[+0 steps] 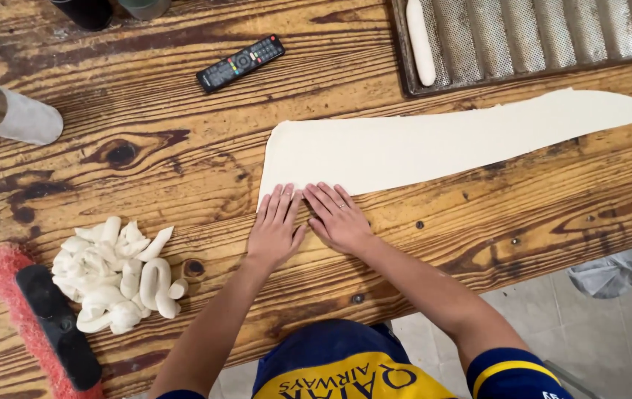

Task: Cutting strips of dough and rolling them into long cylinders on a wooden table

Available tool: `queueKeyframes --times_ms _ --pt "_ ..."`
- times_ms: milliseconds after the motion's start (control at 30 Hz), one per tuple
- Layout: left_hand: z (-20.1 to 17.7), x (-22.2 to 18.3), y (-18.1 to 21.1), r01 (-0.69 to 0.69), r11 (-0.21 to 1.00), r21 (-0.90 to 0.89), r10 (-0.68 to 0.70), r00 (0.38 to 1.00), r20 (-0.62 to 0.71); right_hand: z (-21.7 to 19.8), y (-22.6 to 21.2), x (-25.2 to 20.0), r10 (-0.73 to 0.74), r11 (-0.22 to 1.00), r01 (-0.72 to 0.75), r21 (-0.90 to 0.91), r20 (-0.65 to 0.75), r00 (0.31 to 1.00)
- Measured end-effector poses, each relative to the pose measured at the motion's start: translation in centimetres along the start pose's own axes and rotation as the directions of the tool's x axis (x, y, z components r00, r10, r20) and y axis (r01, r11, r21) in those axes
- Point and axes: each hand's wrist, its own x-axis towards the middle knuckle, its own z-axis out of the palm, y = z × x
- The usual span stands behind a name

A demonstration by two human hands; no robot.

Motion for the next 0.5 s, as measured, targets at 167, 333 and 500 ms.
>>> queueKeyframes --times_ms 167,333,500 --pt "-0.5 4.4 -0.1 0.117 0.992 -0.034 -0.116 0.992 0.044 -0.5 2.9 4.5 0.011 0.999 -0.014 0.035 0.076 0.997" --pt "-1.3 4.9 0.3 0.193 0.978 -0.082 -0.174 0.964 0.201 -1.3 4.9 5.8 0.040 0.999 -0.045 0.018 0.224 0.974" --pt "-2.4 3.5 2.6 0.055 0.998 -0.033 -0.047 0.974 0.220 -1.3 5.0 2.0 -0.118 0.991 0.110 0.072 0.117 0.986"
